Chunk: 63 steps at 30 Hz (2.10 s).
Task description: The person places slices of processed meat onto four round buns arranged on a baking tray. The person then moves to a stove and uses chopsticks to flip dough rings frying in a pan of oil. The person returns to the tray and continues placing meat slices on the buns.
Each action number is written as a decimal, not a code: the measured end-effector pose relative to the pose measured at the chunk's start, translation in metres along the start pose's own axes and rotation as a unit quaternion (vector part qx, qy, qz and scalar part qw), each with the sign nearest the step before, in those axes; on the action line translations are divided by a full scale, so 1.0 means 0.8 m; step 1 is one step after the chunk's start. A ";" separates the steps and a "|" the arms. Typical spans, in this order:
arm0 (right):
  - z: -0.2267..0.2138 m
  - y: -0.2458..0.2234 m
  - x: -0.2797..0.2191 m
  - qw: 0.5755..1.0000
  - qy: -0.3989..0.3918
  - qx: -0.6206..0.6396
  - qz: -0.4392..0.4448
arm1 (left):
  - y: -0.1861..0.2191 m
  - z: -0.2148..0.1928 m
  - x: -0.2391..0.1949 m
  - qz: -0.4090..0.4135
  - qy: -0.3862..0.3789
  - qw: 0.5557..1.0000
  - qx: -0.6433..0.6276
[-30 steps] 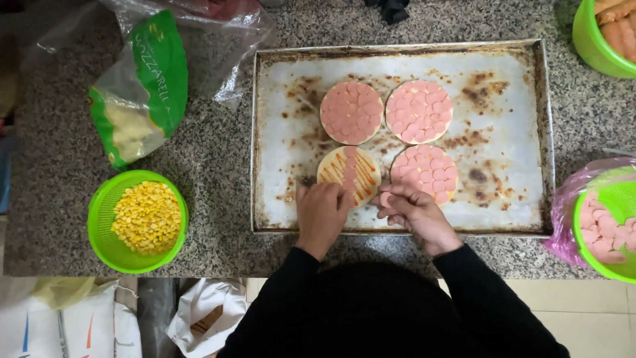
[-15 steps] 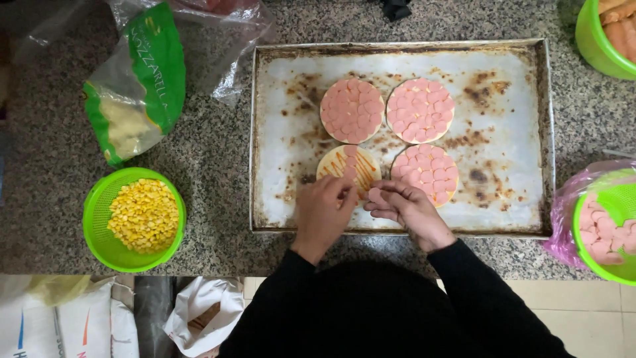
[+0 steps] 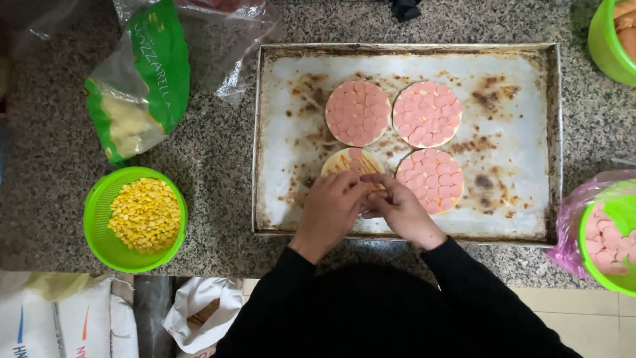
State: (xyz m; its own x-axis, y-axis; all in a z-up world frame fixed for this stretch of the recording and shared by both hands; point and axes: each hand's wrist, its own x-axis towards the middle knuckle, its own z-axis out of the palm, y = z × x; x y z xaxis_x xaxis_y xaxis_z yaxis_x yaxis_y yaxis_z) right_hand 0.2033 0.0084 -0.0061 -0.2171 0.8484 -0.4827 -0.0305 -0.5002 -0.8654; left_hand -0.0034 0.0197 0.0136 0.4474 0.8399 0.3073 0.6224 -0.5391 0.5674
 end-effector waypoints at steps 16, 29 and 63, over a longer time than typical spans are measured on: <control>-0.004 -0.032 0.010 0.993 0.097 0.067 0.013 | -0.086 0.015 0.037 -0.184 -0.018 0.982 -0.029; -0.025 -0.003 0.015 0.990 0.105 0.076 0.047 | -0.098 0.054 0.046 -0.189 -0.011 0.977 0.102; 0.005 -0.016 0.015 0.983 0.106 0.127 0.085 | -0.023 0.016 0.016 -0.074 0.046 0.994 -0.062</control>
State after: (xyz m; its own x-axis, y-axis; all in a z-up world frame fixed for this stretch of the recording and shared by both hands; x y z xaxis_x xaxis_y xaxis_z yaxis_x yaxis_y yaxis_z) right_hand 0.1970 0.0243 -0.0003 -0.0328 0.7518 -0.6586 -0.2596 -0.6427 -0.7208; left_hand -0.0007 0.0399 -0.0026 0.2922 0.9147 0.2791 0.5900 -0.4021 0.7002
